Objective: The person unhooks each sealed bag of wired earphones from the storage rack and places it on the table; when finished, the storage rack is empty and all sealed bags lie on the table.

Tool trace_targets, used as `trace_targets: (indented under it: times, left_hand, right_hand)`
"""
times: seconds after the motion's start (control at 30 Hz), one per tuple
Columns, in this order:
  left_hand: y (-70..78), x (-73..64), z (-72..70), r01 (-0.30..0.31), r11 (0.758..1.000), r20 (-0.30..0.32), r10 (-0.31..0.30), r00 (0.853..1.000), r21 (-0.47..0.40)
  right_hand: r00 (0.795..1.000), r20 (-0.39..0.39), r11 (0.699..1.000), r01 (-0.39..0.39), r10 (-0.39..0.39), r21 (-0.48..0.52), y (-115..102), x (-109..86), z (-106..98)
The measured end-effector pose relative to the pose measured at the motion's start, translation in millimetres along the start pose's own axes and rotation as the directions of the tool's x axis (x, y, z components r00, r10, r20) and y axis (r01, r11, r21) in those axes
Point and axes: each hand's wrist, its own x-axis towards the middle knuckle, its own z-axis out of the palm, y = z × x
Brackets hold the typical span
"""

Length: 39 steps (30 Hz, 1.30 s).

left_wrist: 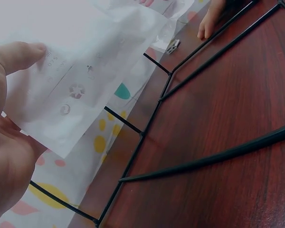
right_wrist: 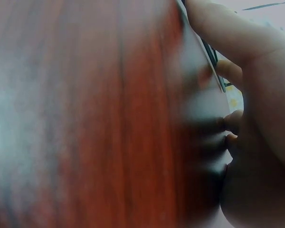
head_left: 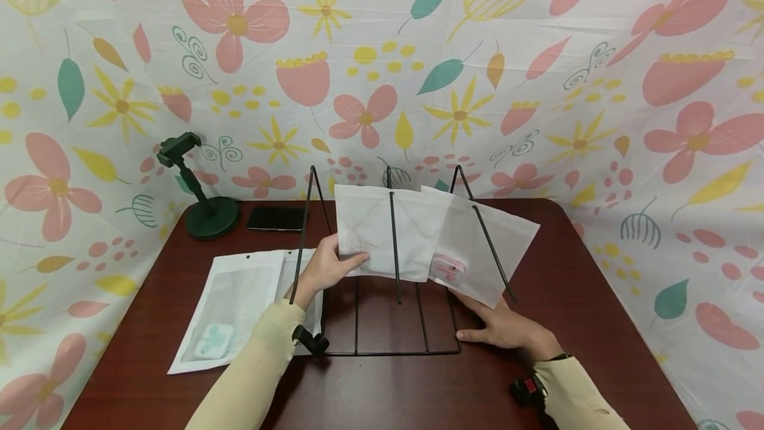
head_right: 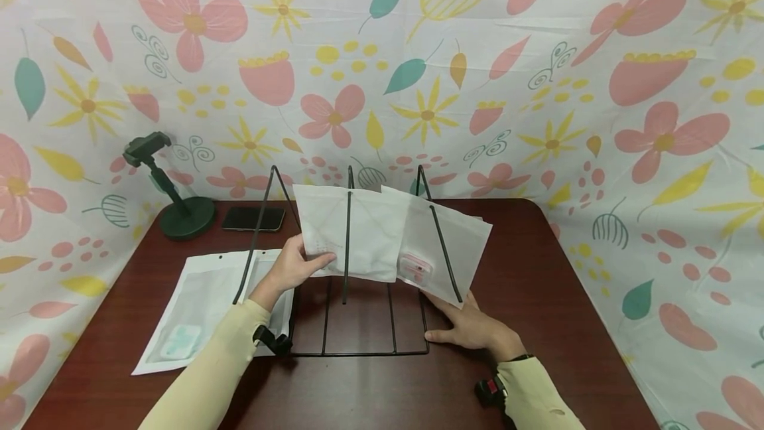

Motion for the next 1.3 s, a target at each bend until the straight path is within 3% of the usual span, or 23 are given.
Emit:
trace_targets:
  times: [0.2, 0.93, 1.3]
  left_hand:
    - [1.8, -1.9, 1.4, 0.002, 1.0, -0.008, -0.002, 1.0, -0.023]
    - [4.9, -17.2, 7.2, -0.02, 0.996, -0.011, 0.02, 1.0, -0.088]
    - [5.9, -22.4, 11.5, -0.045, 0.997, -0.044, 0.043, 0.998, -0.063]
  right_hand:
    - [0.998, 0.042, 0.998, -0.041, 0.043, -0.045, 1, 0.4, -1]
    - [0.999, 0.03, 0.997, -0.018, 0.021, -0.077, 0, 1.3, 0]
    - [1.0, 0.012, 0.997, -0.007, 0.008, -0.074, 2, 1.5, 1]
